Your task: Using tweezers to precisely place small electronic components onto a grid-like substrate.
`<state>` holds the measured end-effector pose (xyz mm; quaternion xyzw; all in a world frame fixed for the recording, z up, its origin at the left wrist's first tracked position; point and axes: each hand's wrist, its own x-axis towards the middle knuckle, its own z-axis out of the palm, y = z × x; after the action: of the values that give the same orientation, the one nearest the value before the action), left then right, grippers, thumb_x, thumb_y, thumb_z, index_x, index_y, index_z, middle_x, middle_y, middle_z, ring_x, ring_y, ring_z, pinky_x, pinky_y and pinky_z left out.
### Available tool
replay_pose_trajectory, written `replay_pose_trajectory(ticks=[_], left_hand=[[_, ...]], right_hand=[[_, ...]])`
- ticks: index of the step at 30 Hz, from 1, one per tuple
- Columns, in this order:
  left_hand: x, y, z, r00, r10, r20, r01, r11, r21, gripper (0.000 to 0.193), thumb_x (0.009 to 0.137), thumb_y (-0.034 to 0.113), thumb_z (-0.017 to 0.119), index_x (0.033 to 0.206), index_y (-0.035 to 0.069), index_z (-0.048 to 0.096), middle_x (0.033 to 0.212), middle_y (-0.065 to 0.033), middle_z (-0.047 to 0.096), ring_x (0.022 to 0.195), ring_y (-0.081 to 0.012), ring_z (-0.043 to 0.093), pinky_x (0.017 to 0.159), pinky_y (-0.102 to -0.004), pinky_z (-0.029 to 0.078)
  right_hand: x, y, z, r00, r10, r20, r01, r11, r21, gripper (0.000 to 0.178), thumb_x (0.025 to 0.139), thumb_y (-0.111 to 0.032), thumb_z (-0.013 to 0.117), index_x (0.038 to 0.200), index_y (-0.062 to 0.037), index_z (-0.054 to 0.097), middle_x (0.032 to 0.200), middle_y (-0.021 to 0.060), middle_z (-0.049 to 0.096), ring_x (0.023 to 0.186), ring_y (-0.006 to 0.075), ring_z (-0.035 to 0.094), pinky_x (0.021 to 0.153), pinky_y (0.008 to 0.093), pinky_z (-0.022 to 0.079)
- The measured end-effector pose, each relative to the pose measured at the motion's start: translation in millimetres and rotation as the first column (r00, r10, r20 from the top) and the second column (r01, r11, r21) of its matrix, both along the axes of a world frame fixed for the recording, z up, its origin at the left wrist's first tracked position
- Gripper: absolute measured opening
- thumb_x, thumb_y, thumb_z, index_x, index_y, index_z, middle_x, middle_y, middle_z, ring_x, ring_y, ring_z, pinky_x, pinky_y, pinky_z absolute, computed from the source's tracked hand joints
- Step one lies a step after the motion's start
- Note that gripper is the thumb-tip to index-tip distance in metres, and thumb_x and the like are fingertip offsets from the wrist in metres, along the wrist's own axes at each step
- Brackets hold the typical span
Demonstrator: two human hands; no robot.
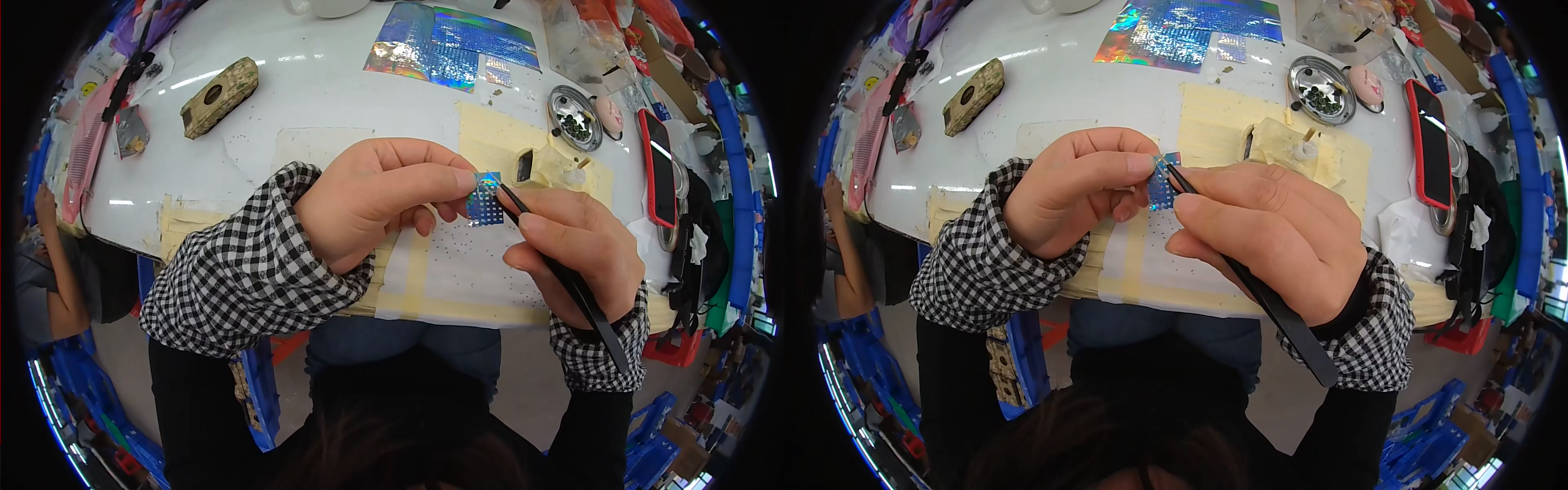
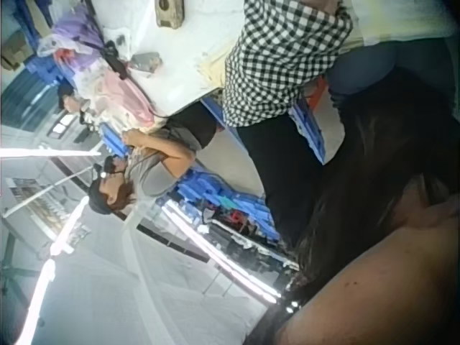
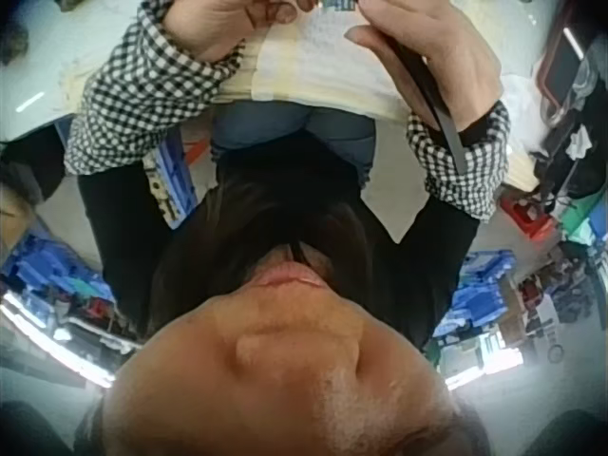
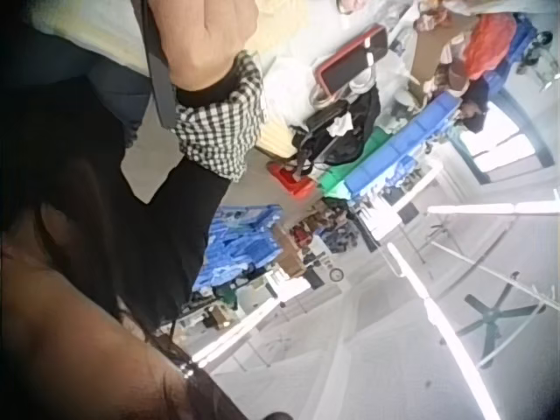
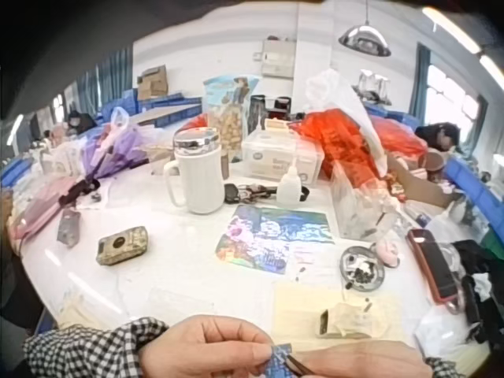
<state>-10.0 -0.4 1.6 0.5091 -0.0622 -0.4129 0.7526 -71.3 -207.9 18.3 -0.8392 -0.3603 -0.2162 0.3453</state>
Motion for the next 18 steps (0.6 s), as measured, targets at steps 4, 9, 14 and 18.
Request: replay_pose_trajectory(ticks=[4,9,14,18], left_hand=[[-0.5,-0.2,1.1,1.0,0.002,-0.008,-0.001,1.0,0.011,0.02,0.088,0.019,0.059,0.095,0.001,0.061,0.079,-0.0026,0.061,0.066,-0.008,0.05,0.063,-0.0222,0.041],[-0.1,0.5,-1.2,1.0,0.002,-0.001,-0.002,1.0,0.0,0.02,0.088,0.019,0.059,0.095,0.001,0.061,0.08,-0.0022,0.061,0.066,-0.008,0.05,0.063,-0.0221,0.041],[0.9,1.0,-3.1,1.0,-0.001,0.004,0.001,1.0,-0.006,0.02,0.088,0.019,0.06,0.095,0.001,0.061,0.081,-0.0016,0.061,0.067,-0.0078,0.05,0.063,-0.0223,0.041],[1.0,0.2,-2.0,1.0,-0.003,0.018,0.003,1.0,0.001,0.019,0.087,0.019,0.06,0.094,0.001,0.061,0.08,-0.0013,0.06,0.067,-0.0077,0.05,0.063,-0.0222,0.041]], right_hand=[[-0.7,-0.1,2.0,1.0,0.011,-0.004,-0.011,1.0,-0.006,0.031,0.077,-0.011,0.073,0.101,-0.0047,0.054,0.095,0.0192,0.067,0.082,0.0288,0.067,0.07,0.0343,0.053],[-0.2,-1.4,-0.2,1.0,0.001,-0.003,-0.001,1.0,-0.022,0.031,0.077,-0.01,0.074,0.1,-0.0049,0.054,0.095,0.0193,0.067,0.083,0.0292,0.067,0.07,0.0344,0.053],[-0.8,-0.1,1.3,1.0,-0.016,-0.018,0.016,0.999,-0.028,0.031,0.076,-0.01,0.074,0.099,-0.0054,0.054,0.095,0.0179,0.067,0.083,0.0289,0.067,0.07,0.0346,0.053],[-1.7,0.4,2.5,0.999,-0.033,-0.033,0.032,0.999,-0.029,0.03,0.076,-0.011,0.074,0.098,-0.0059,0.054,0.095,0.0169,0.068,0.082,0.0281,0.067,0.069,0.0342,0.053]])
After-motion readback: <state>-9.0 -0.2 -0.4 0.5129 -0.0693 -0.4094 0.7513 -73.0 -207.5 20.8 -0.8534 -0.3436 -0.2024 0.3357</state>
